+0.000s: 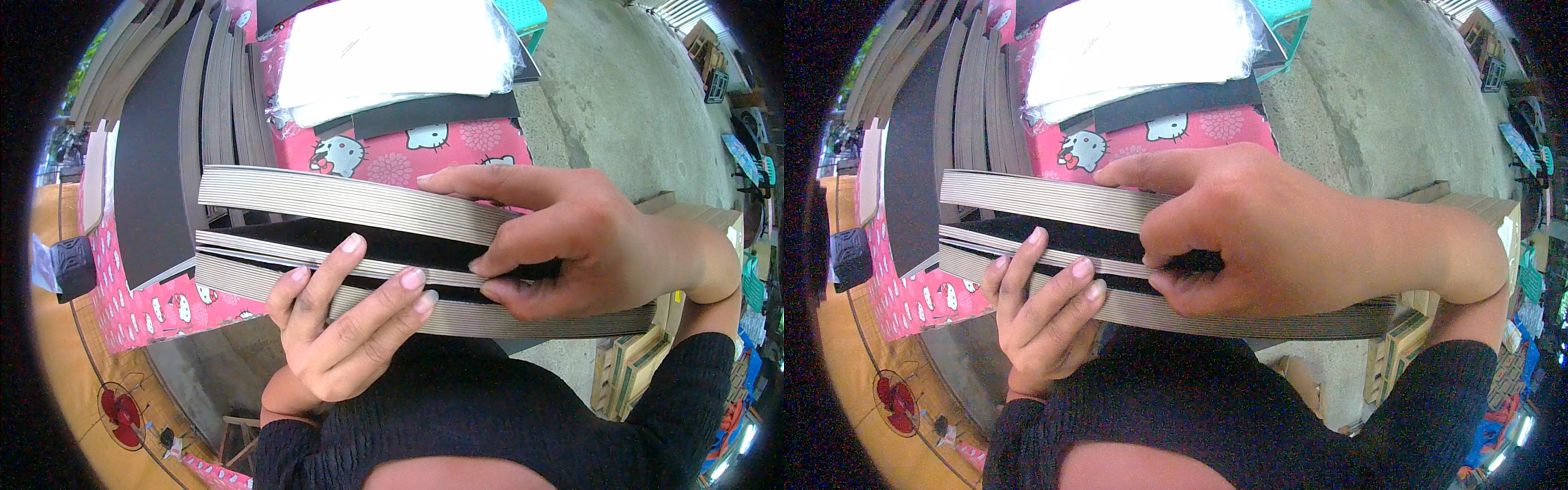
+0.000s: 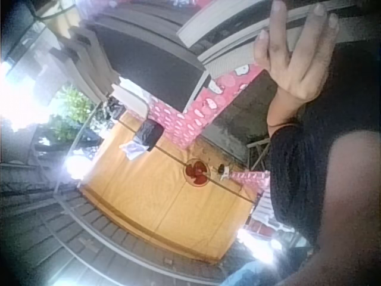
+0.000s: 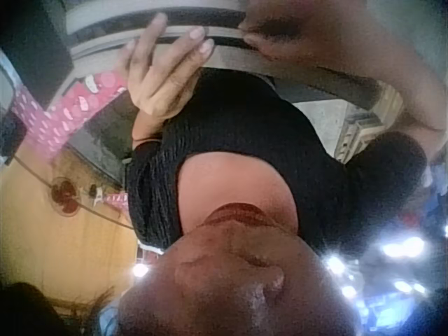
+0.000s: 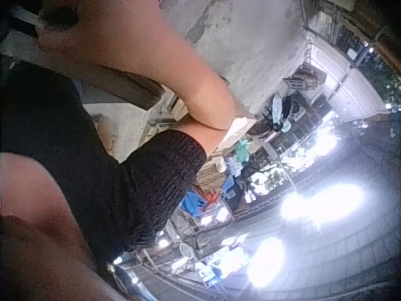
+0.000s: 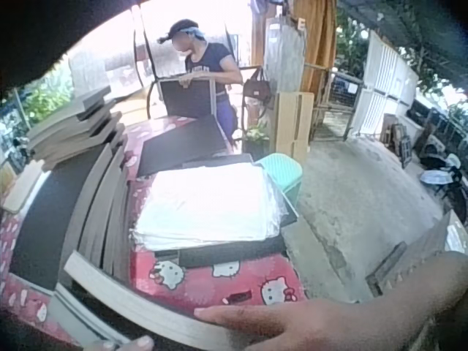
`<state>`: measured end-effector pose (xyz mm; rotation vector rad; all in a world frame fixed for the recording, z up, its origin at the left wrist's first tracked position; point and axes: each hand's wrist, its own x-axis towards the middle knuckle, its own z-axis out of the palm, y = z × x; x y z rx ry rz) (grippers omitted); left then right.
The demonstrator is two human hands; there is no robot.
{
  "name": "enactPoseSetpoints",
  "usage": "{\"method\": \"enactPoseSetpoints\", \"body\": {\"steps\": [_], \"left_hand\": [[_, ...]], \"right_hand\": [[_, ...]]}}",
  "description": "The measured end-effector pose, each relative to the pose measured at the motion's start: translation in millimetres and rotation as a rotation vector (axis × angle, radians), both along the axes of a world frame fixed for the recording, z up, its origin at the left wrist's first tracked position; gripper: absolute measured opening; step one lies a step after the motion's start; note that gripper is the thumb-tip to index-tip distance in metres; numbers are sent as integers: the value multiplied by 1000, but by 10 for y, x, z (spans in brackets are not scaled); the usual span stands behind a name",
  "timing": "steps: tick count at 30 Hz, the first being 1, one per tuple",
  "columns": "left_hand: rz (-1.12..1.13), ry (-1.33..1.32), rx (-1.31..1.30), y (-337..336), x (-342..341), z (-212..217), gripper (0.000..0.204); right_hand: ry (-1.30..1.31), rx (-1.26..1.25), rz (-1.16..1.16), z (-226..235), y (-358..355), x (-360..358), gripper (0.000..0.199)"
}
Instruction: The person picks up stacks of black folders from a table, aligns them by hand, and carries them to a wooden pallet where they are stacked.
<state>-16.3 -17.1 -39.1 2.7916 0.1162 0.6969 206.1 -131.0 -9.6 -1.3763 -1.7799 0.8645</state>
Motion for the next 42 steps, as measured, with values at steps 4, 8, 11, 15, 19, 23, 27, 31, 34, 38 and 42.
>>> {"method": "enactPoseSetpoints", "body": {"steps": [4,8,11,15,19,23,27,31,34,38,42], "left_hand": [[17,-13,5,-4,-8,-8,23],[45,-115,-43,-27,-3,-58,25],[17,-89,-20,6,24,-48,26],[0,-66,-43,18,18,-10,26],[-1,-86,-52,17,12,-27,26],[-7,-98,-46,16,27,-42,26],[-7,-94,-58,9,28,-39,26],[2,-139,-72,19,8,-52,26],[42,-267,-99,-12,26,-132,27],[-14,-58,3,15,-35,-33,29],[2,27,64,-88,53,81,34]], "right_hand": [[9,-14,-3,7,-1,0,13],[-98,23,-86,31,1,-59,12],[-101,76,-64,-1,36,-42,12],[9,52,30,-10,1,-14,13],[19,-35,49,-3,27,14,13],[1,-43,37,-5,25,32,13],[9,-87,32,10,16,33,13],[-13,-44,70,-1,35,18,30],[-29,-205,-49,90,44,-107,54],[-374,-45,-206,64,12,-215,69],[-607,-331,-238,126,34,-162,63]]}}
